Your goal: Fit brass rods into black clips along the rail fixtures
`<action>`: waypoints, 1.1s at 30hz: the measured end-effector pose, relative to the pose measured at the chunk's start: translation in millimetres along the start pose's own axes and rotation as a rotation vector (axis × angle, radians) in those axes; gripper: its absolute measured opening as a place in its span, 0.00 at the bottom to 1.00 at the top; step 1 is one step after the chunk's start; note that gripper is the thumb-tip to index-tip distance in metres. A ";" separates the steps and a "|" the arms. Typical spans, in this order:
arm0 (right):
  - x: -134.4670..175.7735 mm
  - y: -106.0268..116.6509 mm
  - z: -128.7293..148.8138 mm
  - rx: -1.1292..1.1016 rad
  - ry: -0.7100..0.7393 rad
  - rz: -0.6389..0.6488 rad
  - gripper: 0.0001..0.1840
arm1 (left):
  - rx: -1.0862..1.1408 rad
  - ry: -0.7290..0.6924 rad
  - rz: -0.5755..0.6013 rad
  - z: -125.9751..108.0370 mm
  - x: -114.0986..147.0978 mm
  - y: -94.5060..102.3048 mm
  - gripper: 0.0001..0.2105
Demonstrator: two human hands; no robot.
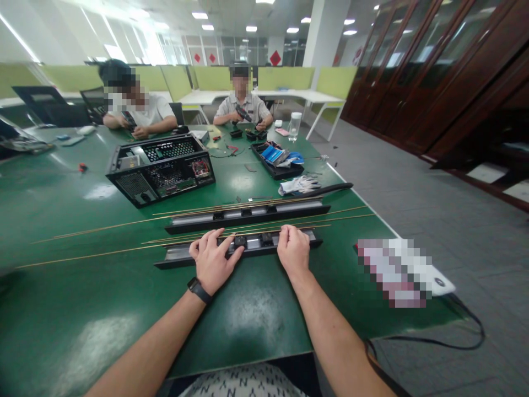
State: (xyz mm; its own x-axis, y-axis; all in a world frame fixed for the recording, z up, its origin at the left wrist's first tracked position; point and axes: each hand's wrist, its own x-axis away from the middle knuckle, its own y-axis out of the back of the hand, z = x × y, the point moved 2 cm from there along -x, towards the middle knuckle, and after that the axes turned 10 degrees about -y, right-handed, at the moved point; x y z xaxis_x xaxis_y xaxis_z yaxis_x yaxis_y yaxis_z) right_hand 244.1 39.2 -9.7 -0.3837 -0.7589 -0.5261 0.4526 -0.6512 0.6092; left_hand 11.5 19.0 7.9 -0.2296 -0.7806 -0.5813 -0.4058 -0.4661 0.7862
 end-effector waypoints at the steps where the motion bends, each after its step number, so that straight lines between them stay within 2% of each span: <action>1: 0.0 -0.3 -0.3 -0.003 0.003 0.001 0.14 | 0.001 -0.002 0.001 -0.1 -0.2 0.2 0.16; 9: -1.5 -1.4 -6.0 0.084 0.013 -0.036 0.15 | -0.002 0.010 0.013 0.0 -1.4 0.6 0.15; 15: -10.8 7.8 -11.9 0.153 -0.047 -0.075 0.15 | 0.009 0.020 0.020 -0.1 -2.3 1.1 0.15; 22: -12.9 11.3 -11.2 0.163 -0.075 -0.056 0.14 | 0.006 0.025 0.032 0.5 -3.7 0.8 0.15; 33: -8.2 4.8 -8.5 0.147 0.031 -0.032 0.13 | -0.009 0.025 0.011 1.1 -3.6 -0.9 0.15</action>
State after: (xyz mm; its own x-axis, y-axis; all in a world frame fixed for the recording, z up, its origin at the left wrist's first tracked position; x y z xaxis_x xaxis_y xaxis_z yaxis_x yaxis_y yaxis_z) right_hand 256.2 42.4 -7.5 -0.3702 -0.7387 -0.5632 0.3171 -0.6704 0.6708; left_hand 11.7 22.7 9.0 -0.2119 -0.7958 -0.5673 -0.3956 -0.4610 0.7944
